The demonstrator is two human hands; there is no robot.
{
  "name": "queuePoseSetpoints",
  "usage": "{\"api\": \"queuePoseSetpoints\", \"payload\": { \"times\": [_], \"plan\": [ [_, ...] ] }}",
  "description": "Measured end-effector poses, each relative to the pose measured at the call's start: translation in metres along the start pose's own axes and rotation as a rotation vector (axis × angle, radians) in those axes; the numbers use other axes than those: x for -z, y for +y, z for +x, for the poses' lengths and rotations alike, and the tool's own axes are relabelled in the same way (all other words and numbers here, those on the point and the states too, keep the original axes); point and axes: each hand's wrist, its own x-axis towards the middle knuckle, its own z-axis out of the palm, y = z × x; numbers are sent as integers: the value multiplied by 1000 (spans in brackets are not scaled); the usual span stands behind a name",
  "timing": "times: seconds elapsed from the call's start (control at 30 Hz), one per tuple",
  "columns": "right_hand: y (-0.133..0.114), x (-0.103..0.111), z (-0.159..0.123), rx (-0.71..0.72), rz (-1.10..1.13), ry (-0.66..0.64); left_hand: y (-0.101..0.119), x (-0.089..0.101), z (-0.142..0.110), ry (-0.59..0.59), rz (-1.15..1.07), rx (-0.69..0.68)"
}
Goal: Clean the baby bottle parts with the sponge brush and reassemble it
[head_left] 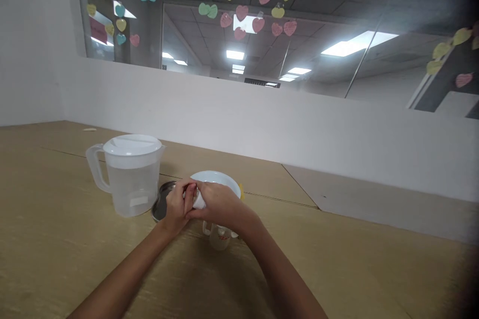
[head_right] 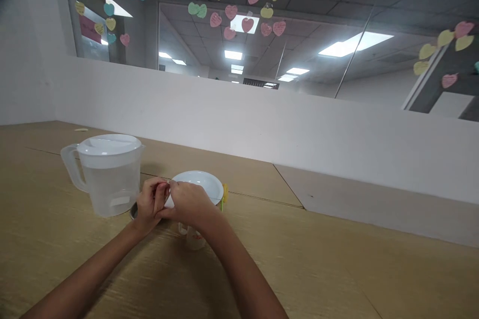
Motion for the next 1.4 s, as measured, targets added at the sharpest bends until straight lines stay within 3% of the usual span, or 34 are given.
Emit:
{"api": "queuePoseSetpoints", "payload": {
  "times": [0.27, 0.47, 0.83, 1.2, 1.4],
  "plan": [
    [7, -7, 4, 201, 13, -36, 22, -6, 13, 28, -447, 465],
    [8, -7, 1, 224, 4, -51, 25, -10, 17, 24, -665, 663],
    [-2, 14, -5, 86, -109, 6, 33, -11, 5, 75, -577, 506],
    [6, 5, 2, 61, -218, 36, 28, -8, 4, 160, -420, 379],
    [17, 6, 1, 66, -130, 32, 28, -8, 4, 101, -317, 409]
  ]
}}
